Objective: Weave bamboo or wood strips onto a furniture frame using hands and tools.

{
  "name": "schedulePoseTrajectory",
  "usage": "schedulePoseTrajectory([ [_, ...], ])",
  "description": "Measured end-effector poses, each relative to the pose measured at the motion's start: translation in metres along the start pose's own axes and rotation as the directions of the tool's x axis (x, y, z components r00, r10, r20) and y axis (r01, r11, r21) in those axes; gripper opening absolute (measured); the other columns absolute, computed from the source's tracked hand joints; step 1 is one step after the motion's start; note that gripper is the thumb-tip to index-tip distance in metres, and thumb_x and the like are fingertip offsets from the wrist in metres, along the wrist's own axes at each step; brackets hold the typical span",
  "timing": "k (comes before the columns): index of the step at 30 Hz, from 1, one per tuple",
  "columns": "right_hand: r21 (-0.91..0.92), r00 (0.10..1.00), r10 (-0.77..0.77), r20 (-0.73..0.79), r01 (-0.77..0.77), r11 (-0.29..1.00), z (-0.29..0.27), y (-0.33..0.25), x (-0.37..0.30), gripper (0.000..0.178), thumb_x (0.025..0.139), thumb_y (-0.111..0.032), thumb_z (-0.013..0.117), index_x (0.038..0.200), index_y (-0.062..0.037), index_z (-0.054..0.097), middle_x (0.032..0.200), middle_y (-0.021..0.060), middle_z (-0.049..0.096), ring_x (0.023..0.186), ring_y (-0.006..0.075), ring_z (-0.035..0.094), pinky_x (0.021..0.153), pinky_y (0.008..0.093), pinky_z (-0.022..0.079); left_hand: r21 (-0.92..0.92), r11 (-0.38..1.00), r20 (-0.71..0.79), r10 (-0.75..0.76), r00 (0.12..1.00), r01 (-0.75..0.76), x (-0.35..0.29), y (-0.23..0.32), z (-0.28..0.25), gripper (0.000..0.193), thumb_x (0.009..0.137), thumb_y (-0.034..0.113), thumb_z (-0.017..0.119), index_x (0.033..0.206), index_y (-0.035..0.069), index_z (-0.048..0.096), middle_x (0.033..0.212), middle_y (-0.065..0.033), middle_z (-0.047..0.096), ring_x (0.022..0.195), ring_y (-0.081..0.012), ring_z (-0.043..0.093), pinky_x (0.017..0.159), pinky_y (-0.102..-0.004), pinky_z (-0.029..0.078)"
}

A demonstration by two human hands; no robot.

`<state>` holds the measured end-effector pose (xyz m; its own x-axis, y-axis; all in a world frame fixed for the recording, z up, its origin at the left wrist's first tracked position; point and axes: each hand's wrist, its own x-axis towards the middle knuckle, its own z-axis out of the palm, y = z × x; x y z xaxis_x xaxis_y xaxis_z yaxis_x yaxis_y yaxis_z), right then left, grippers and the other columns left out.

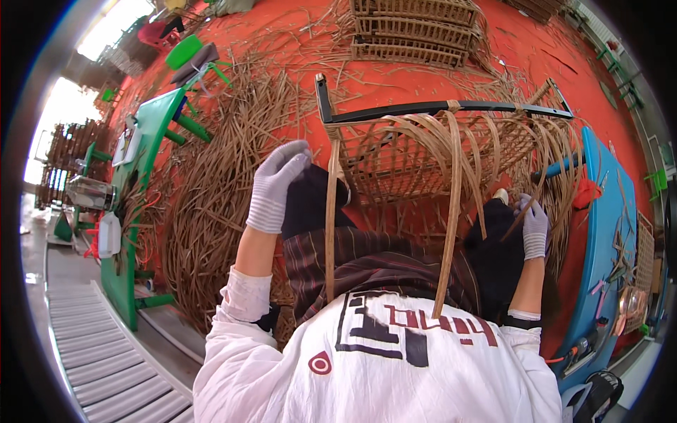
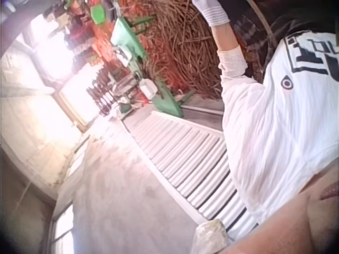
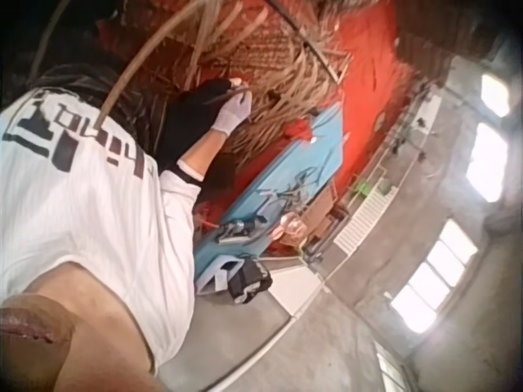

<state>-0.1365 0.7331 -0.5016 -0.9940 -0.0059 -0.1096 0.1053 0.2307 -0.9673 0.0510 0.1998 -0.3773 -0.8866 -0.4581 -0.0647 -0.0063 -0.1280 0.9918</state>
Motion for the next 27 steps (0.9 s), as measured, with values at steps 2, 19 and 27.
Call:
schedulePoseTrajectory([
  [2, -0.048, 1.0, -0.011, -0.021, 0.01, 0.999, -0.002, 0.004, -0.002, 0.025, 0.103, -0.01, 0.053, 0.118, 0.0057, 0.065, 0.094, 0.0057, 0.065, 0.076, 0.0124, 0.061, 0.071, 0.0261, 0.052, 0.29, 0.947, -0.029, 0.155, 0.988, -0.14, 0.016, -0.009, 0.006, 0.037, 0.089, 0.01, 0.072, 0.124, 0.002, 0.065, 0.109, -0.0061, 0.068, 0.099, -0.0149, 0.065, 0.088, -0.0284, 0.051],
  [19, -0.251, 0.702, -0.657, -0.276, 0.607, 0.754, 0.044, -0.193, -0.044, 0.021, 0.101, -0.01, 0.057, 0.115, -0.0021, 0.07, 0.104, 0.0075, 0.07, 0.088, 0.0122, 0.066, 0.081, 0.0266, 0.054, 0.604, 0.738, 0.038, 0.351, 0.936, -0.301, 0.076, -0.052, 0.056, 0.028, 0.092, 0.011, 0.068, 0.116, -0.002, 0.063, 0.094, -0.0119, 0.071, 0.086, -0.0156, 0.066, 0.08, -0.031, 0.052],
  [27, -0.359, 0.197, -0.826, 0.529, 0.933, -0.007, 0.195, -0.295, 0.011, 0.052, 0.088, -0.046, 0.071, 0.123, -0.008, 0.066, 0.12, 0.0139, 0.068, 0.114, 0.0337, 0.062, 0.097, 0.0426, 0.048, 0.643, 0.545, 0.224, 0.538, 0.813, -0.538, 0.09, -0.014, 0.107, 0.025, 0.085, 0.018, 0.072, 0.101, 0.002, 0.062, 0.087, -0.015, 0.065, 0.081, -0.0316, 0.064, 0.073, -0.0405, 0.05],
])
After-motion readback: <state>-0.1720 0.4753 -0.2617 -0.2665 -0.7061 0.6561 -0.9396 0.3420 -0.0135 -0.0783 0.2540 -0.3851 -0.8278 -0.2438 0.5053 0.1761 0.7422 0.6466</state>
